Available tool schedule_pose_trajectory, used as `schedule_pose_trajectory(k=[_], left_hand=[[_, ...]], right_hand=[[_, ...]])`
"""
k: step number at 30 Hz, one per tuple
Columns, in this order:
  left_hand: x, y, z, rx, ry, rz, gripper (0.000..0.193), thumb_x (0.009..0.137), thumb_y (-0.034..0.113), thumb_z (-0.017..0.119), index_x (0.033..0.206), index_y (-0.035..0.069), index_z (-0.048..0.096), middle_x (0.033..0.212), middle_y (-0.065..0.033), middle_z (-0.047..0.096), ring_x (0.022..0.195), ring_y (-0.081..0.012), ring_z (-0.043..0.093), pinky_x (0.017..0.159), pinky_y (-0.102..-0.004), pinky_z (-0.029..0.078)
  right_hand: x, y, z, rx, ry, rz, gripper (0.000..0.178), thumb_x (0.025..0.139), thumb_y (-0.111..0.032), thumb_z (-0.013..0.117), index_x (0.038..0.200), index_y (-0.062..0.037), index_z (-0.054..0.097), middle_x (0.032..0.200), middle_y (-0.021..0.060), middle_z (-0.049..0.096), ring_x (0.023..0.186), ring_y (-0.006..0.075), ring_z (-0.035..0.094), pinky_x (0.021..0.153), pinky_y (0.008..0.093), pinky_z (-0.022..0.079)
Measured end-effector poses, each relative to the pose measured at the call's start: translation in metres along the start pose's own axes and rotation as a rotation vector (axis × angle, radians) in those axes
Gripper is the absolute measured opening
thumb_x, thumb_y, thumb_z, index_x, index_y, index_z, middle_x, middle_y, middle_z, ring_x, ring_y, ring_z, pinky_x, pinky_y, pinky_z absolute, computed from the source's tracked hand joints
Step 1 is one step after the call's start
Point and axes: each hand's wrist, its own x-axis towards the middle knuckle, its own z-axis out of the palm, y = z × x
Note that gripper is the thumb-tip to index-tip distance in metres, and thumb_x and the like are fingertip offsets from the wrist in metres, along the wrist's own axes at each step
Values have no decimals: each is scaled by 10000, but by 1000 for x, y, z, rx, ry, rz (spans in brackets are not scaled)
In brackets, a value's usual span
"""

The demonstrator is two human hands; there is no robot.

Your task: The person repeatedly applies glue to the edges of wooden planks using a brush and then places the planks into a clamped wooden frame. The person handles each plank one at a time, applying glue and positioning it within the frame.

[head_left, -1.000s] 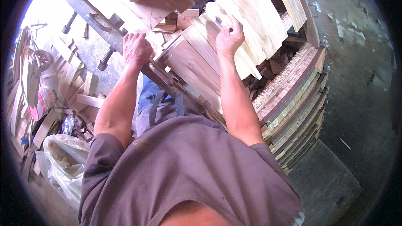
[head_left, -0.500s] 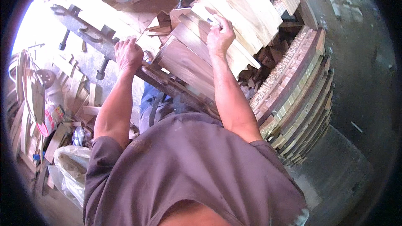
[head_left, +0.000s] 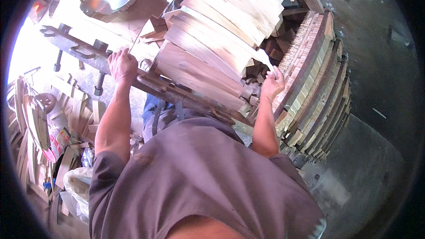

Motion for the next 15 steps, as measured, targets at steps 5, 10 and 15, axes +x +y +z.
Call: schedule_pose_trajectory(k=[5, 10, 15], left_hand=[[0, 0, 0, 16, -36, -18, 361, 880, 172, 520, 1174, 64, 700, 1097, -144, 701, 1078, -296, 614, 1061, -439, 379], [0, 4, -3, 42, -43, -20, 373, 892, 182, 514, 1193, 69, 701, 1114, -145, 704, 1090, -292, 612, 1081, -433, 364], [2, 0, 4, 63, -12, -19, 387, 896, 189, 514, 1214, 74, 702, 1153, -153, 703, 1109, -301, 607, 1098, -426, 352]], right_hand=[[0, -9, -19, 21, 23, -45, 322, 852, 128, 539, 1099, 31, 721, 956, 111, 709, 785, 183, 672, 680, 289, 558], [-37, -66, 72, -45, -73, -382, 290, 864, 123, 570, 1083, 18, 730, 944, 90, 737, 807, 189, 703, 729, 304, 563], [-70, -137, 181, 240, -321, -324, 296, 860, 144, 570, 1043, -30, 724, 1017, 113, 748, 850, 181, 735, 689, 280, 590]])
